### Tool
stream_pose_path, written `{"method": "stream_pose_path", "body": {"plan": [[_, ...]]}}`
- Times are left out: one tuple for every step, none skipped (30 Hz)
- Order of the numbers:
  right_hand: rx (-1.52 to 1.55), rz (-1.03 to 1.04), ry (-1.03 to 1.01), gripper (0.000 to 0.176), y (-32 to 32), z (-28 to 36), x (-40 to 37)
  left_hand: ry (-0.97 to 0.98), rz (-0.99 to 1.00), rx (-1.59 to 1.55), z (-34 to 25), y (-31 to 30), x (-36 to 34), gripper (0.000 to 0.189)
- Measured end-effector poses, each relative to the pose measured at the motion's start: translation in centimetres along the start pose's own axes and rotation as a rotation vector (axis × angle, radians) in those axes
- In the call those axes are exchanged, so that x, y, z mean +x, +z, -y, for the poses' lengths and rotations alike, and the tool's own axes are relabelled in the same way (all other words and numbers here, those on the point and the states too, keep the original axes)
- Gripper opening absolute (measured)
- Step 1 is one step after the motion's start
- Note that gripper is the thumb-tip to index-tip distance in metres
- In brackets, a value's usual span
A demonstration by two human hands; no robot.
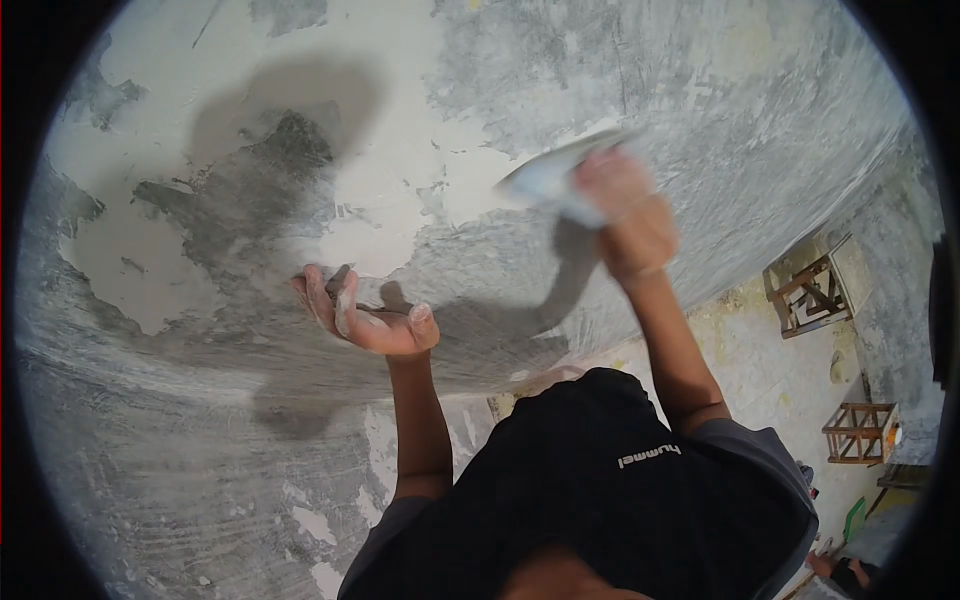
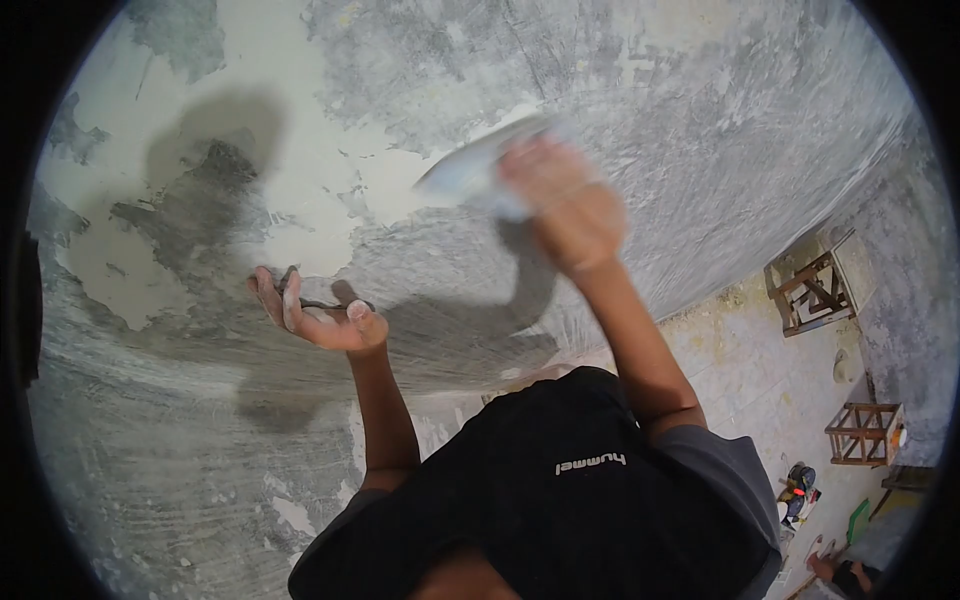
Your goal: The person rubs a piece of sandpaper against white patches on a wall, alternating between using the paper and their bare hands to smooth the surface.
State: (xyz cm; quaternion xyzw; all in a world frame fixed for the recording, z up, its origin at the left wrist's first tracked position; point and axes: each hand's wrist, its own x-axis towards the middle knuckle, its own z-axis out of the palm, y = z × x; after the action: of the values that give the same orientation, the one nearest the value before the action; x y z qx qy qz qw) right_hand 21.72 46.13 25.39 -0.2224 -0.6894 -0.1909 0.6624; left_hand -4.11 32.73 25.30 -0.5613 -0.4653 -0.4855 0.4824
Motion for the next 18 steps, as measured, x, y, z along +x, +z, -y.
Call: {"method": "stream_pose_path", "body": {"plan": [[0.039,-0.063,0.04,0.034,-0.5,-2.3,0.4,-0.006,-0.003,0.002,0.0,0.0,0.0,0.069],[-0.01,-0.104,0.087,0.036,-0.5,-2.2,1.0,-0.005,0.002,0.005,-0.1,0.0,0.0,0.068],[-0.059,-0.147,0.136,0.038,-0.4,-1.7,1.4,-0.002,0.007,0.01,0.0,0.0,0.1,0.068],[-0.013,-0.136,0.166,0.039,0.4,-0.4,1.0,-0.004,0.005,0.014,0.0,0.0,0.0,0.068],[0.03,-0.127,0.198,0.04,1.5,1.6,0.3,0.003,-0.002,0.012,0.1,0.0,0.0,0.068],[0.128,-0.061,0.169,0.04,2.2,4.0,-0.2,0.012,-0.008,0.006,0.1,0.2,0.1,0.068],[0.223,0.005,0.141,0.04,2.6,6.3,-0.4,0.015,-0.008,0.002,0.1,0.3,0.2,0.068],[0.263,0.097,0.084,0.04,2.6,8.3,-0.1,0.013,-0.009,-0.009,0.0,0.3,0.3,0.068],[0.305,0.191,0.028,0.04,2.4,9.4,0.3,0.009,-0.008,-0.018,-0.2,0.1,0.2,0.067],[0.303,0.193,0.031,0.04,1.9,9.1,0.6,0.009,-0.006,-0.021,-0.3,-0.1,0.2,0.067],[0.289,0.19,0.009,0.039,1.5,8.5,0.9,0.007,0.015,-0.005,-0.3,-0.3,0.2,0.067],[0.278,0.187,-0.019,0.038,1.2,7.7,1.2,0.004,0.03,0.014,-0.2,-0.3,0.2,0.067],[0.23,0.141,0.053,0.037,0.8,6.5,1.3,0.002,0.027,0.018,-0.1,-0.2,0.2,0.067],[0.186,0.098,0.126,0.037,0.3,4.9,1.2,0.008,0.021,0.014,-0.1,-0.2,0.1,0.068],[0.114,0.006,0.133,0.041,0.2,2.6,1.1,0.014,0.008,0.015,0.0,-0.1,0.0,0.068],[0.105,-0.084,0.149,0.047,0.1,0.9,1.7,0.011,-0.001,0.03,0.2,0.0,0.0,0.068],[-0.001,-0.096,0.176,0.051,-0.4,0.7,2.2,0.018,-0.001,0.026,0.3,0.1,-0.2,0.07],[0.038,-0.119,0.207,0.051,0.2,1.7,2.3,0.025,0.0,0.023,0.3,0.1,-0.2,0.071]]}}
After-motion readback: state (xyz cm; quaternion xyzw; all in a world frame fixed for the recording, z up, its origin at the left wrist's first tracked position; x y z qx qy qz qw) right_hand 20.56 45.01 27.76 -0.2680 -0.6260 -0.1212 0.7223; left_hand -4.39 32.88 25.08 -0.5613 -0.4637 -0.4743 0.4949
